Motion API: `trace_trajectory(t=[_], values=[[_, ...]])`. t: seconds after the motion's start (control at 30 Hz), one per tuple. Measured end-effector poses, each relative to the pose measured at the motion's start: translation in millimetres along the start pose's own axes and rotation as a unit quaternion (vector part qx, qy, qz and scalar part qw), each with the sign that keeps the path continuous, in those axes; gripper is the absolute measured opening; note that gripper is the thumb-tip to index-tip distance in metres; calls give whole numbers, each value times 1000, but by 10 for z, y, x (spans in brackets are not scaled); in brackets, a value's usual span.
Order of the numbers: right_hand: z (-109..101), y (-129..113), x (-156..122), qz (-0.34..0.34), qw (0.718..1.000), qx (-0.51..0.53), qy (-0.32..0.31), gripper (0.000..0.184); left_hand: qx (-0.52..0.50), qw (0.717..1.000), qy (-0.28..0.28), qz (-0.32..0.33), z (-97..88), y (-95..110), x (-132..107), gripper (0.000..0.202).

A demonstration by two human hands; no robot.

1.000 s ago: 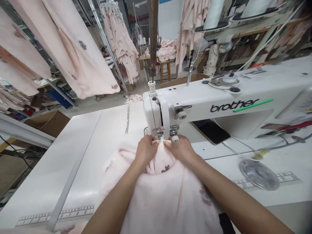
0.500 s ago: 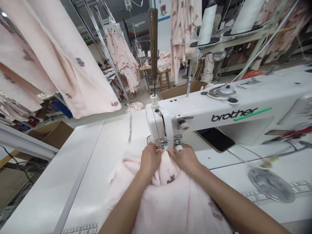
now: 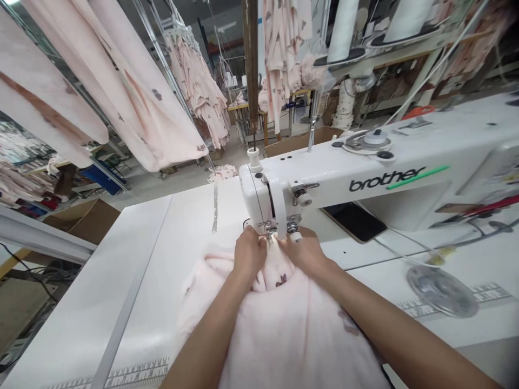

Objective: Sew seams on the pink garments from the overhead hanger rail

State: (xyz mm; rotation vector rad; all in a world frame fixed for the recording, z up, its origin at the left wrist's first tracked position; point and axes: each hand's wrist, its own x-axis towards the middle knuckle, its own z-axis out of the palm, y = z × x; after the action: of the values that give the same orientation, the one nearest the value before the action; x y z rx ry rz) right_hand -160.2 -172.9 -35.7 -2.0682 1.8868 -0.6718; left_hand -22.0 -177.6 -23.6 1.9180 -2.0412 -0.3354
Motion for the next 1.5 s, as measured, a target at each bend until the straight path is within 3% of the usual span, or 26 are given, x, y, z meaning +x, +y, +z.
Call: trace_trajectory(t=[0.2, 0.47, 1.07, 1.27, 1.4, 1.5], values=[[4, 11, -15, -9, 1000, 15, 0, 23, -16, 1000, 8, 22, 10, -18, 14, 20], [-130, 226, -128, -89, 989, 112, -30, 32, -35, 998, 24, 50, -31, -46, -50, 19], [-134, 202, -125, -58, 988, 134, -40, 41, -61, 998, 1, 30, -37, -55, -76, 13], [-114, 201, -153, -72, 986, 143, -46, 34, -62, 997, -3, 38, -57, -42, -113, 18], [-72, 181, -132, -75, 988, 127, -37, 17, -42, 998, -6, 45, -60, -5, -136, 21], [-76, 179, -118, -97, 987, 124, -37, 12, -17, 998, -35, 54, -197, -10, -161, 20]])
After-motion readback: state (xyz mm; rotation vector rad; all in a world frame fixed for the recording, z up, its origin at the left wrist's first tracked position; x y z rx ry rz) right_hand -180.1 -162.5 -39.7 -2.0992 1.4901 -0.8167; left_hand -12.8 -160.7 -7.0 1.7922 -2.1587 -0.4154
